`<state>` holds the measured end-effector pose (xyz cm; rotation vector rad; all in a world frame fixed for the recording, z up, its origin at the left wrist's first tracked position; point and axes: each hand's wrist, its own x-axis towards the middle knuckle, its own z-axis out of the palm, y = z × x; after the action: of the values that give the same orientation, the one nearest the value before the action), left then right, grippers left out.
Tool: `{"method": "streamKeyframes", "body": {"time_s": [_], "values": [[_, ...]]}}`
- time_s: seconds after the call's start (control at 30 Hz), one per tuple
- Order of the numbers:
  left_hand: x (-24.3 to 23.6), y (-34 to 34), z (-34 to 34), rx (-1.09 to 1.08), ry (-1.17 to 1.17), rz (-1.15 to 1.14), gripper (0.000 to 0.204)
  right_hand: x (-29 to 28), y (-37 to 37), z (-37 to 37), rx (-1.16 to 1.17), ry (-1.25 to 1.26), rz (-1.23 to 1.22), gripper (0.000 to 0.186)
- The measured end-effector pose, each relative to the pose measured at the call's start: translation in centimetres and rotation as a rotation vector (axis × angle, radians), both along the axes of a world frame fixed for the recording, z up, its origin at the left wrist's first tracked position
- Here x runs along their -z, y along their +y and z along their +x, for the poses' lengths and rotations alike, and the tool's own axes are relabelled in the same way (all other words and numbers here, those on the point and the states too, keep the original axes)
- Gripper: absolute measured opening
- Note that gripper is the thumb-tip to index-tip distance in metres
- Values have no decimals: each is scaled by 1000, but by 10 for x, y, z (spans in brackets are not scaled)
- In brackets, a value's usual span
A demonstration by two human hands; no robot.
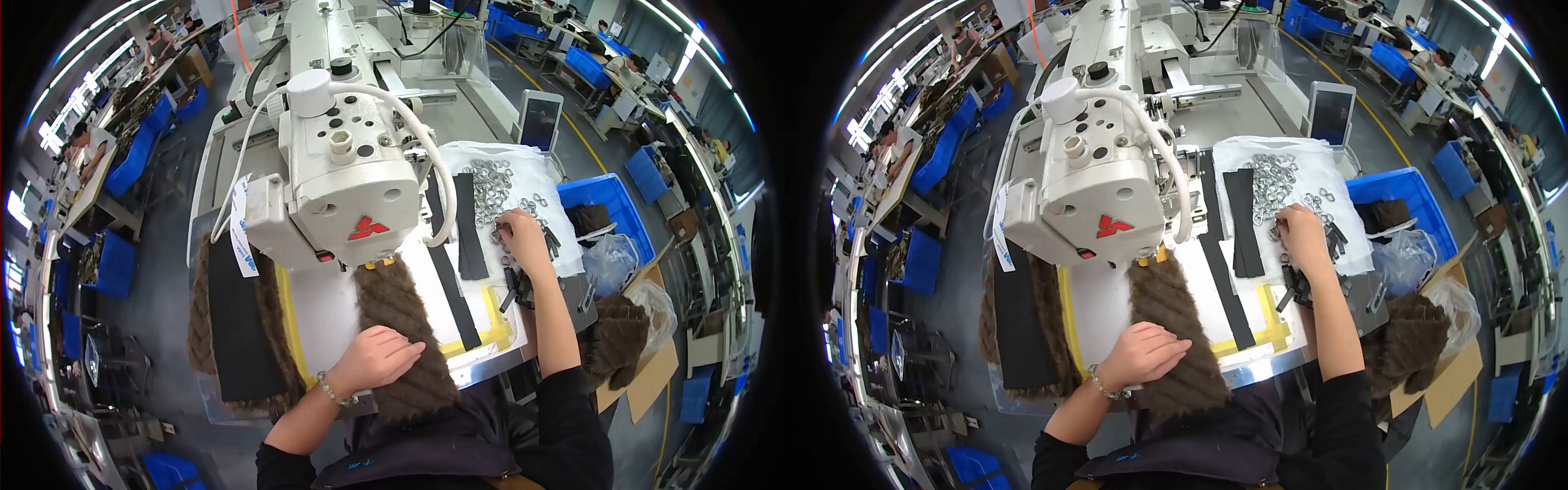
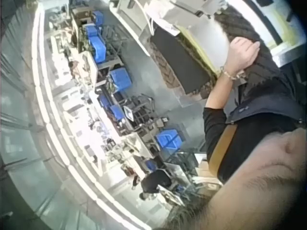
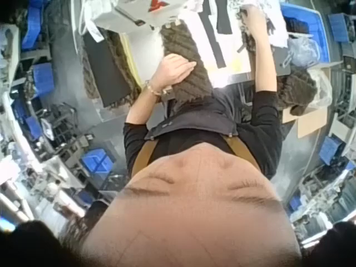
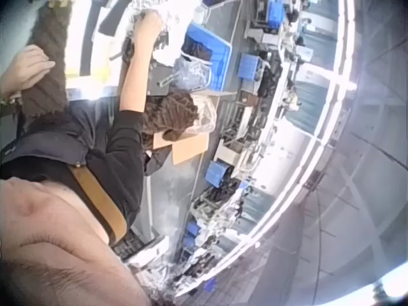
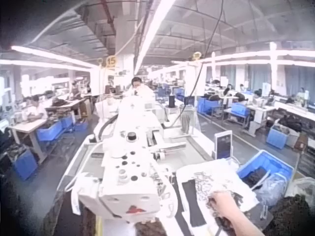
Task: Attaching hardware components to faux fur strips using an industrial sewing machine.
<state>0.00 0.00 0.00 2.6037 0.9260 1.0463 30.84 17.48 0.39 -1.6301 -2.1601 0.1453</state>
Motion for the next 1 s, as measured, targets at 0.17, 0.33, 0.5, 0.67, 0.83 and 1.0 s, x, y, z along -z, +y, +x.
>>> {"method": "streamKeyframes", "body": {"time_s": [0.17,0.33,0.5,0.67,0.83,1.0], "values": [[0,-1,-2,22,-11,22,16,-2,-2,-8,-3,112,52,9],[-3,-2,3,-101,-73,32,13,-3,-17,-13,26,115,70,8],[-1,-5,0,-259,-185,-97,19,-26,-71,-56,-78,185,312,10],[-7,-8,8,-247,-632,-839,26,-18,-136,-96,-442,253,456,11],[8,-8,2,-103,-776,-1029,23,0,-164,-121,-560,316,455,19],[12,-7,0,-92,-934,-1089,20,5,-168,-129,-459,411,433,24]]}}
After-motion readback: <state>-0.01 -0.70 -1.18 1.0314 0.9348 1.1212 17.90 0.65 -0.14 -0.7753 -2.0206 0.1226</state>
